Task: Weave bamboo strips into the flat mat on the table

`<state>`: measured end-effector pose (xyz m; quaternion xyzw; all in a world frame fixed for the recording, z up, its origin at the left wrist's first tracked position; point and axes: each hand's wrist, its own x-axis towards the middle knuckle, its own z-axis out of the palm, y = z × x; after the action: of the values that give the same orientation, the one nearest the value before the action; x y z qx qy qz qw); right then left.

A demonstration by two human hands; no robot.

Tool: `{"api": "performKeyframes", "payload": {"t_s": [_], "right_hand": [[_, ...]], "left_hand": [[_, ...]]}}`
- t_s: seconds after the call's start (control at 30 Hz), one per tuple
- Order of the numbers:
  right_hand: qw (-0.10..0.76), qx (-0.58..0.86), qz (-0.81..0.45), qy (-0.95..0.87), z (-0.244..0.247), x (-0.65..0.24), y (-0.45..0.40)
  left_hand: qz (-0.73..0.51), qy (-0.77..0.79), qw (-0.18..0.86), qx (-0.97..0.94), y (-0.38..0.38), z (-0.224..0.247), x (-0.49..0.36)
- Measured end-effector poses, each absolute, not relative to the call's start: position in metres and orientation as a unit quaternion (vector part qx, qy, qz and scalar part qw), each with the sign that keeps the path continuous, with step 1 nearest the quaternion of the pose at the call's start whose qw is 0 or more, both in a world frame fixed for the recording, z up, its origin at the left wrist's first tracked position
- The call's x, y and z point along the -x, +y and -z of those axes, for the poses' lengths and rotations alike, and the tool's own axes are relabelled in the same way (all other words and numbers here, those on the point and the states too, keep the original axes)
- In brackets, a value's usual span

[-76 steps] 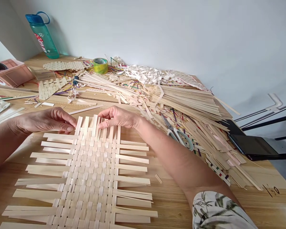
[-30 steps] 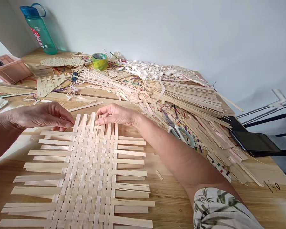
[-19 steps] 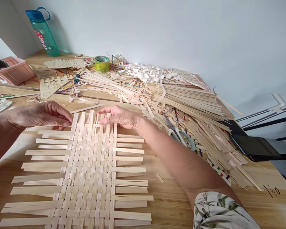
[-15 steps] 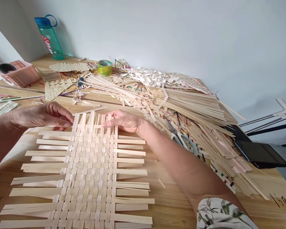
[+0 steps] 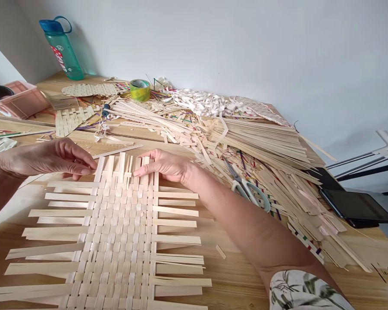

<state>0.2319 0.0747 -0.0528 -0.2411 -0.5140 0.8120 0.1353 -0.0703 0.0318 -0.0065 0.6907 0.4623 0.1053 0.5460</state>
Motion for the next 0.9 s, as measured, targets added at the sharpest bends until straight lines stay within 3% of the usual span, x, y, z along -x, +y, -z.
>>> {"api": "performKeyframes", "payload": {"t_s": [0.9], "right_hand": [[0.161, 0.227, -0.744, -0.608, 0.056, -0.234, 0.076]], "left_hand": [[-0.045, 0.521, 0.486, -0.701, 0.028, -0.005, 0.059]]}}
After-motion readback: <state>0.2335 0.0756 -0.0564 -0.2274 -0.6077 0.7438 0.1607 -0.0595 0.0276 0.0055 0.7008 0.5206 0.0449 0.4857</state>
